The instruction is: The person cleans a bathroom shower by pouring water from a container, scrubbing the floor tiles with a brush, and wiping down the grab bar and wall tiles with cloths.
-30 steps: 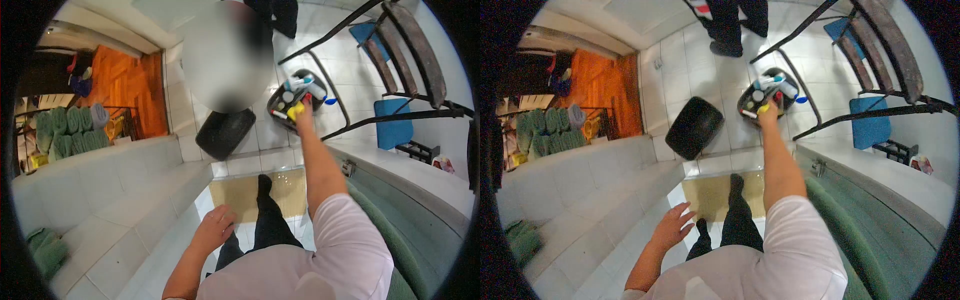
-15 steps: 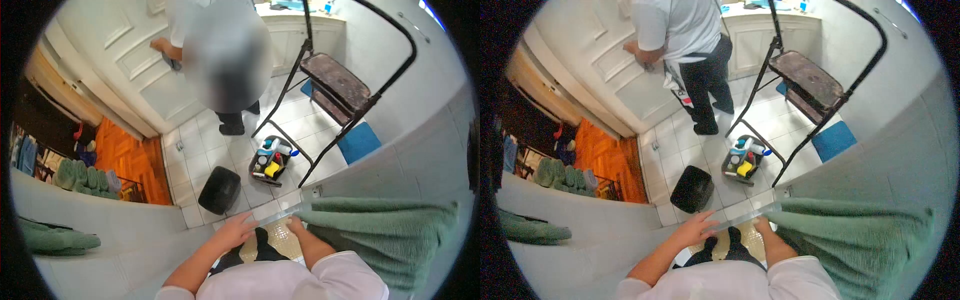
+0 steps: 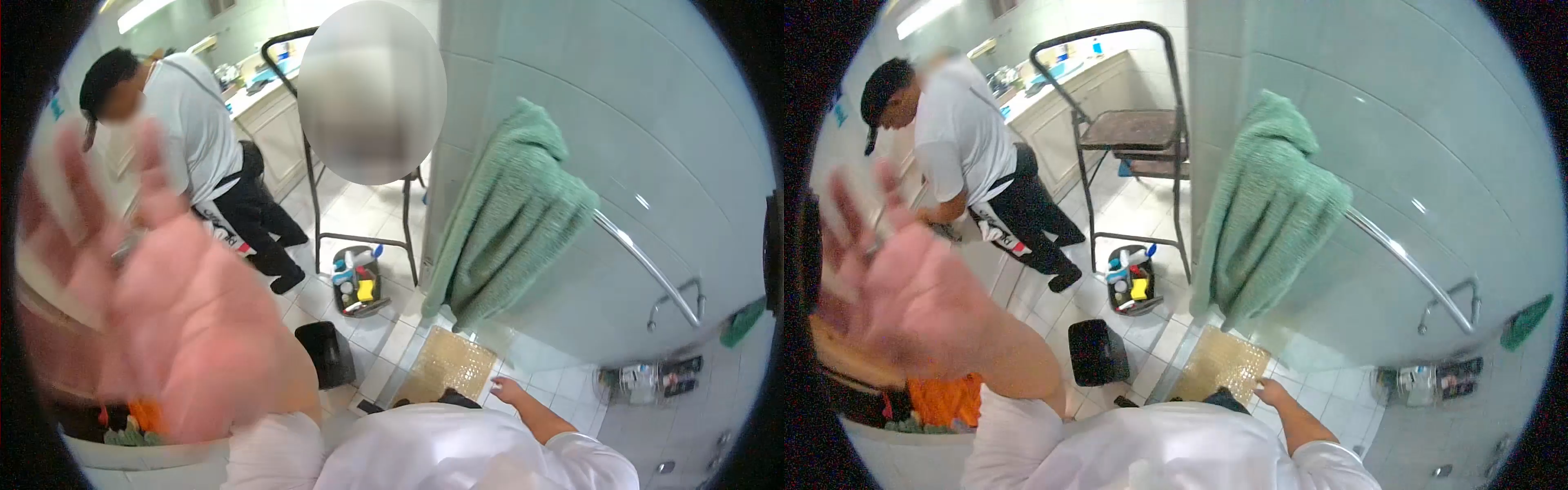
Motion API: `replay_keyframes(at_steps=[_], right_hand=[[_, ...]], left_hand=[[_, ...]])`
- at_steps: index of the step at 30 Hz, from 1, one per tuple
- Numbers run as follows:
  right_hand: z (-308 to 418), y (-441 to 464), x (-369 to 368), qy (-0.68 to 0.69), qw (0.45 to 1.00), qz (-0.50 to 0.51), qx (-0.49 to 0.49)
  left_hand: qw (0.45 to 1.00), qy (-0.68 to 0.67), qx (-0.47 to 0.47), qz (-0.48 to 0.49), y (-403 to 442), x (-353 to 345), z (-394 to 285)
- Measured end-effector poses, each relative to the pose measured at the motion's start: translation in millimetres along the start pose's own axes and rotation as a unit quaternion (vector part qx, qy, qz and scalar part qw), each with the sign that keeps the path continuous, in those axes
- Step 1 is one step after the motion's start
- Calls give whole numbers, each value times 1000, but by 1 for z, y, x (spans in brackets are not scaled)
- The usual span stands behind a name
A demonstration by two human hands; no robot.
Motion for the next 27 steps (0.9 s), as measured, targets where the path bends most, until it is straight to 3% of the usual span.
replay_keyframes(at_steps=[1, 2, 5, 7, 11, 17, 18, 20, 24, 27], right_hand=[[-25, -19, -7, -29, 999, 12, -15], [-53, -40, -12, -21, 996, 20, -83], [-99, -102, -8, 54, 967, -8, -249], [-131, -129, -9, 64, 954, -32, -293], [-127, -145, 20, 103, 953, -46, -280], [-351, -77, -89, 44, 991, -64, -108], [-358, -53, -87, 47, 995, -63, -60], [-308, -65, -33, 264, 954, -87, -111], [-219, -71, 41, 183, 971, -111, -104], [-198, -70, 53, 256, 958, -96, -85]], left_hand=[[987, -140, -59, 59, 7, 6, -13], [973, -186, -97, 99, 13, 1, -23], [958, -203, -141, 143, 21, -13, -55], [955, -204, -162, 146, 20, -22, -78], [953, -178, -186, 161, 17, -29, -110], [950, -121, -222, 185, 13, -40, -150], [946, -116, -233, 192, 10, -46, -158], [942, -116, -244, 197, 7, -55, -164], [943, -88, -263, 183, 1, -61, -178], [946, -76, -268, 168, -4, -61, -177]])
Point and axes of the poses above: each hand's wrist, its own y-axis towards the middle knuckle, its own x-axis out of the back of the hand, z = x × y, the point moved 2 cm from there along y, towards the middle knuckle, and after that the axes turned 1 degree about x, right-handed, at the moved point
